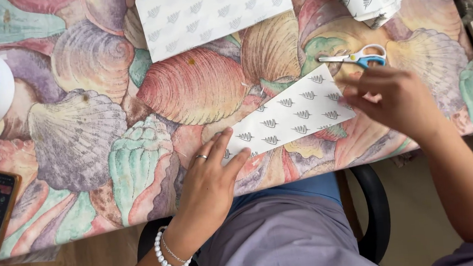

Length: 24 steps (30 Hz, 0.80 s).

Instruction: Folding and cutting printed paper sheets to prepare them for use.

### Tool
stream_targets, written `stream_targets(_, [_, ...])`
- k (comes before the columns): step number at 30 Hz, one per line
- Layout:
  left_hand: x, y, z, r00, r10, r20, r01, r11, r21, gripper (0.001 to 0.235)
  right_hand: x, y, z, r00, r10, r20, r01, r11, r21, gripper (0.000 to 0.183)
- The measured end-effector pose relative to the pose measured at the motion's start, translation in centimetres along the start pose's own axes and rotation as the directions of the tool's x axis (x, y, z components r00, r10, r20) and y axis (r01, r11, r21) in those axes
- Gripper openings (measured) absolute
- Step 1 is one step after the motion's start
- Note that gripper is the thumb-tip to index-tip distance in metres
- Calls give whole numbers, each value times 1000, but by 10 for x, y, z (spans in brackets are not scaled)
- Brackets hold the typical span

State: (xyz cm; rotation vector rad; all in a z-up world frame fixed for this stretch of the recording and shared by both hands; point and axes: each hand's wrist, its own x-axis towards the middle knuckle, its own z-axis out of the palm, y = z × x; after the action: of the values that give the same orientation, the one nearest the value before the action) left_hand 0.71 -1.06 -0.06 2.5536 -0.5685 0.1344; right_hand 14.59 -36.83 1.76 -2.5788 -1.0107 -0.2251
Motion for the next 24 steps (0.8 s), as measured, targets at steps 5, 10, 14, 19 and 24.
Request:
stream_targets(5, [6, 1, 5, 999, -7, -53, 7, 1000, 13, 38, -23, -18, 19, 991, -119, 62, 104, 975, 198, 19])
stream_targets(10, [6, 0, 5, 999, -7, -47, 8, 1000, 13, 37, -29, -15, 26, 985, -149, 83, 137, 981, 134, 24])
stream_targets(14, [6, 1, 6, 1000, 17, -12, -16, 995, 97, 37, -21, -19, 21, 974, -133, 182, 121, 990, 76, 26])
stream_targets(19, [2, 0, 16, 999, 33, 2, -33, 971, 237, 45, 24, -73, 24, 966, -123, 229, 89, 984, 153, 45])
stream_targets(24, [2, 0, 13, 1000, 10, -2, -9, 985, 170, 42, 49, -87, 62, 926, -291, 241, 300, 954, -1, 55])
